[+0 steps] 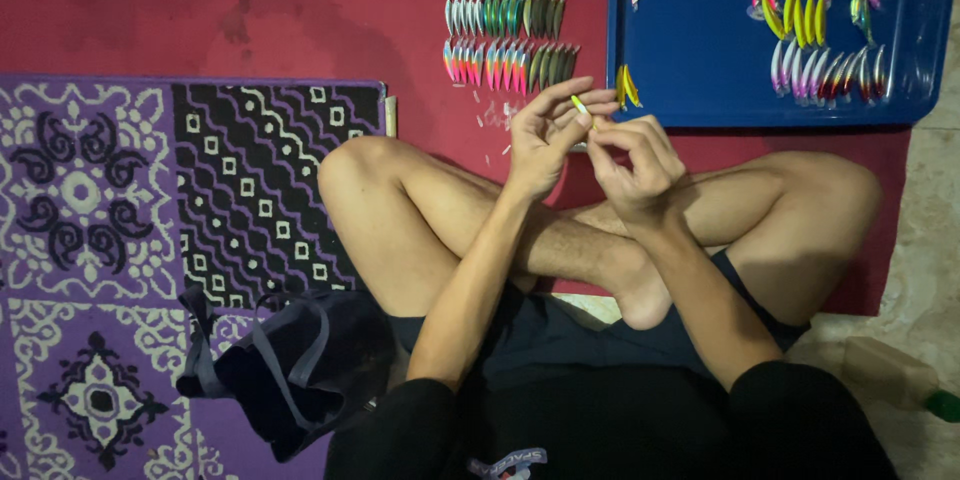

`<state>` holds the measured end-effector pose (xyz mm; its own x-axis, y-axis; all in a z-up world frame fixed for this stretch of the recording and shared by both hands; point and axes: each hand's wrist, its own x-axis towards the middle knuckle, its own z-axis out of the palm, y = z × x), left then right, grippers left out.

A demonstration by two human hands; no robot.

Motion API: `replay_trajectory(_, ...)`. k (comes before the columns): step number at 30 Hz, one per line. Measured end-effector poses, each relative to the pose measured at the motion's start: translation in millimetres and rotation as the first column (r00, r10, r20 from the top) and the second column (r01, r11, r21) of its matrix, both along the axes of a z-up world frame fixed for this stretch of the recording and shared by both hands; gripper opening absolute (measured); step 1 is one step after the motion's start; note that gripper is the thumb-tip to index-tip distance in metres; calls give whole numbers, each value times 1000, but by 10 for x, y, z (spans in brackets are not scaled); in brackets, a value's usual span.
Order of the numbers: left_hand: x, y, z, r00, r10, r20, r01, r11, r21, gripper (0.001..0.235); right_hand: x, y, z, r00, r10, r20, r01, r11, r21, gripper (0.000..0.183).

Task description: The person sits cross-legged on a mat and assembles small, colorful fishing lures by hand. They repeatedly pick up lure bodies and small metal components from a blue tray and a small box, attach them together, and place the finished lures back into the tray.

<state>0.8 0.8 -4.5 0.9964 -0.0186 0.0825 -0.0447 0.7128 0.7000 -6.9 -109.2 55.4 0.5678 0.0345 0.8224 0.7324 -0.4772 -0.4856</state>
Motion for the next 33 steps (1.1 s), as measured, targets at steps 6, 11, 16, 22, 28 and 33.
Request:
replay_trajectory(6,20,8,-142,1000,-15,-15,15,1000,21,45,-7,-39,-203,1000,3,24,-2,1000,-11,21)
replay_trajectory(11,21,17,-46,999,-32,-21,31,998,-54,46,17,-17,-62,1000,13,-4,-13,1000,6,22)
replay_trajectory(16,27,30,-11,996,-14,-91,10,999,-49,46,26,-14,-79,1000,15,-17,-15,1000,13,20)
replay_trajectory(22,27,13,-4,994,27,-110,-21,998,58,33,59,-54,-157,1000,6,-27,-9,990,-143,14)
replay_trajectory(28,44,25,-45,993,60,-101,-51,995,86,30,76,-35,-220,1000,-22,-2,21,983,-180,9)
replay_trajectory(33,54,4,-1,990,16,-137,-6,998,68,36,101,-145,-180,950,40,-310,-49,999,-22,20)
